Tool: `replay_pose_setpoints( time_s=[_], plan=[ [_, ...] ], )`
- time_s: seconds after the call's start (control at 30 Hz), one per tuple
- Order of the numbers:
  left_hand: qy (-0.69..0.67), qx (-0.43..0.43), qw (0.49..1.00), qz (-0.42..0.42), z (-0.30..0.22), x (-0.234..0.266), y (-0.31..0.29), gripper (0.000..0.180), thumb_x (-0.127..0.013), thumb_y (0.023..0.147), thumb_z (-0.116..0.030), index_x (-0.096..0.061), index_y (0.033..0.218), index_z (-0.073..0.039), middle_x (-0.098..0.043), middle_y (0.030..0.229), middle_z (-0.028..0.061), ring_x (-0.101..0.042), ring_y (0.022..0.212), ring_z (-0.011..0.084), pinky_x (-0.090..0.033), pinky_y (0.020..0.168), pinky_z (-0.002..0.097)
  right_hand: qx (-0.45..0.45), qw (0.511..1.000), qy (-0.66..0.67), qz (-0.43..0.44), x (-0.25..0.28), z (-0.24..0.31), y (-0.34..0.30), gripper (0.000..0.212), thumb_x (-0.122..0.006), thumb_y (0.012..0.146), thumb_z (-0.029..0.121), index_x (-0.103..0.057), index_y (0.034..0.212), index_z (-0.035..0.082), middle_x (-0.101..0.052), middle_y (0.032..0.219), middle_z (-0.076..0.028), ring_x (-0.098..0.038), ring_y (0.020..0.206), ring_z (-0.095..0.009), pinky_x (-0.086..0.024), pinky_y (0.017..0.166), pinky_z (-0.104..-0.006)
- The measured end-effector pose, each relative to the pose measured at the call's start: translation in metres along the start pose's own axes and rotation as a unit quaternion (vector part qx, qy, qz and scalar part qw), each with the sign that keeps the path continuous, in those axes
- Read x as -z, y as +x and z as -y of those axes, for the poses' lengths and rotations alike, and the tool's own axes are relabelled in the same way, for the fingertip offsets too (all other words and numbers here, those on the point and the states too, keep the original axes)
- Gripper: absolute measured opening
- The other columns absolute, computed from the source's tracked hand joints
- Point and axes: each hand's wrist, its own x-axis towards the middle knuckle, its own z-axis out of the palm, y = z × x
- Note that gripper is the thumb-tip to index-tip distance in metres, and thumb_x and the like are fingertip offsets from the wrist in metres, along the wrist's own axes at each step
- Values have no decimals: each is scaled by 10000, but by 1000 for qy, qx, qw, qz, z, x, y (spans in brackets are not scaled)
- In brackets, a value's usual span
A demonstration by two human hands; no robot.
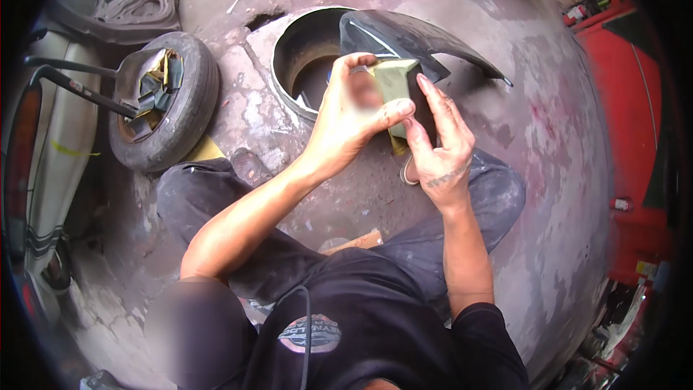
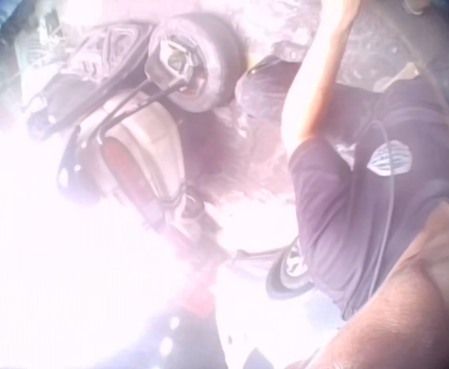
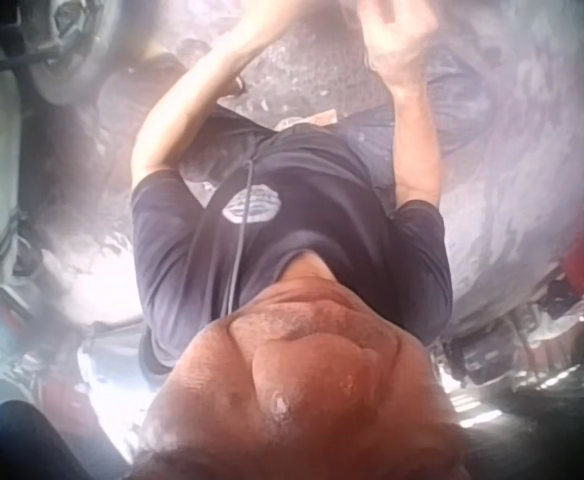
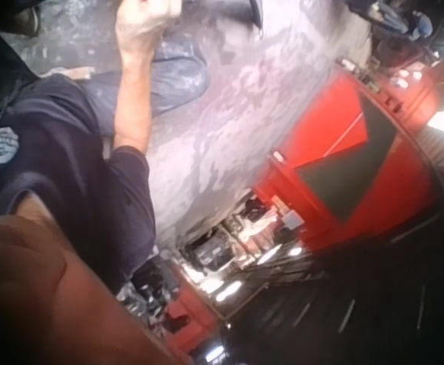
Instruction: The person sits on the floor and sands a black plastic car part, likely a bumper or trim, using a sanding block. They repeatedly dip the block into a bucket of water and scrub the surface of the part, flipping it over to work on different sections.
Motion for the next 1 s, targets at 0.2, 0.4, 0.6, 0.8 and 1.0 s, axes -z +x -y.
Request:
replay_pose_setpoints(
  time_s=[0.2,0.4,0.6,0.8,1.0],
  plan=[
    [-8,134,991,23,11,12,-15,538,-858,953,-263,-619,1317,53,-694,1141,120,-706,1005,162,-612,776,309,-70,994,35,71,-6,-13,-35,591,-736,964,80,-531,1495,-82,-657,1403,-288,-675,1279,-433,-555,1054,-454],
    [107,120,987,11,14,9,-25,445,-862,952,-280,-664,1195,36,-715,971,77,-698,891,133,-572,763,281,-17,989,-137,59,-16,2,-42,800,-839,896,204,-450,1541,-66,-600,1345,-283,-695,1152,-429,-612,894,-484],
    [-18,105,993,52,16,9,-4,516,-694,1066,-440,-604,1245,36,-692,1029,116,-740,859,216,-644,767,371,0,980,-196,21,21,2,-12,769,-815,924,206,-468,1534,-107,-576,1316,-294,-664,1158,-434,-571,962,-479],
    [-198,221,952,-73,63,-1,61,896,-577,1044,-683,-357,1558,16,-538,1427,295,-690,1183,448,-625,959,531,-77,982,-151,85,47,-25,72,718,-807,926,237,-537,1491,-115,-717,1180,-259,-729,1063,-379,-566,938,-432],
    [-422,124,895,-75,124,4,80,703,-608,1077,-566,-410,1524,-62,-545,1419,230,-647,1237,415,-594,957,579,-96,973,-129,164,14,-35,42,701,-795,920,258,-566,1467,-115,-701,1286,-319,-699,1202,-439,-529,1053,-441]
  ],
)
